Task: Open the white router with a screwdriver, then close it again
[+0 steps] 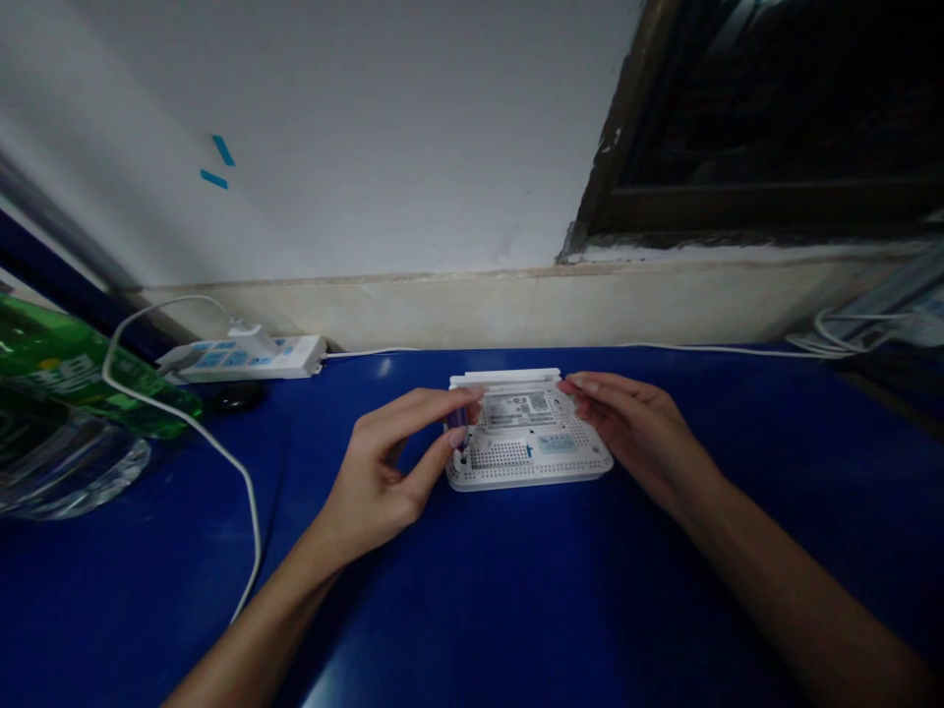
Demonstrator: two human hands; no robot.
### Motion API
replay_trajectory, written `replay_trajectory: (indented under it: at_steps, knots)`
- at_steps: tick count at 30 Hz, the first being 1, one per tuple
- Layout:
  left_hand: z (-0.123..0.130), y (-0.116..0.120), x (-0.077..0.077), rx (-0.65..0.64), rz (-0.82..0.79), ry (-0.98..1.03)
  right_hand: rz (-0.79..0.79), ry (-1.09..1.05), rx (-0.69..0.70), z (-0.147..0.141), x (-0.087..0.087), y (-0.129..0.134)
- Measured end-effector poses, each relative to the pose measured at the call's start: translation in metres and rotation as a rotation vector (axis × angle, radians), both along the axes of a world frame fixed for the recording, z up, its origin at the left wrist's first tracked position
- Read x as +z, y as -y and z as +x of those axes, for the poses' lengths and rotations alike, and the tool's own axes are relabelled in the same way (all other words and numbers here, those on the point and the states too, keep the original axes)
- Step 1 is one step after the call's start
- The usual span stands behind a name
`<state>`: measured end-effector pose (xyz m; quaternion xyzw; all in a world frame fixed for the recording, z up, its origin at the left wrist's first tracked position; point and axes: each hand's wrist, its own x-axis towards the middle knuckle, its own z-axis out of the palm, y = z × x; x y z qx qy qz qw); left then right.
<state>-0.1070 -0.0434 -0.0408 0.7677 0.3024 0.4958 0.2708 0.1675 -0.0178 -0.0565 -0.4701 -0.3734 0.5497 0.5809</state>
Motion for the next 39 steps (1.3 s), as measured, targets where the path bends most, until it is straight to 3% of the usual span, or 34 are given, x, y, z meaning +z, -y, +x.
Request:
replay_trajectory:
  at_steps: [15, 20, 31, 39]
  knots:
    - [-0.0011, -0.0013, 0.0006, 0.041, 0.050, -0.020, -0.007, -0.095, -0.005, 0.0032, 0.0011, -0.0011]
    - [-0.0015, 0.0018, 0.0009, -0.003, 0.013, -0.041, -0.001, -0.048, 0.010, 0.0041, 0.0027, -0.0015]
    - [0.0009, -0.0012, 0.0038, 0.087, 0.096, -0.006, 0.000, -0.055, 0.023, 0.0062, -0.0006, -0.0036]
    - [-0.0025, 0.0022, 0.0051, 0.049, 0.056, -0.029, 0.002, -0.006, 0.025, 0.0031, 0.0035, 0.0004]
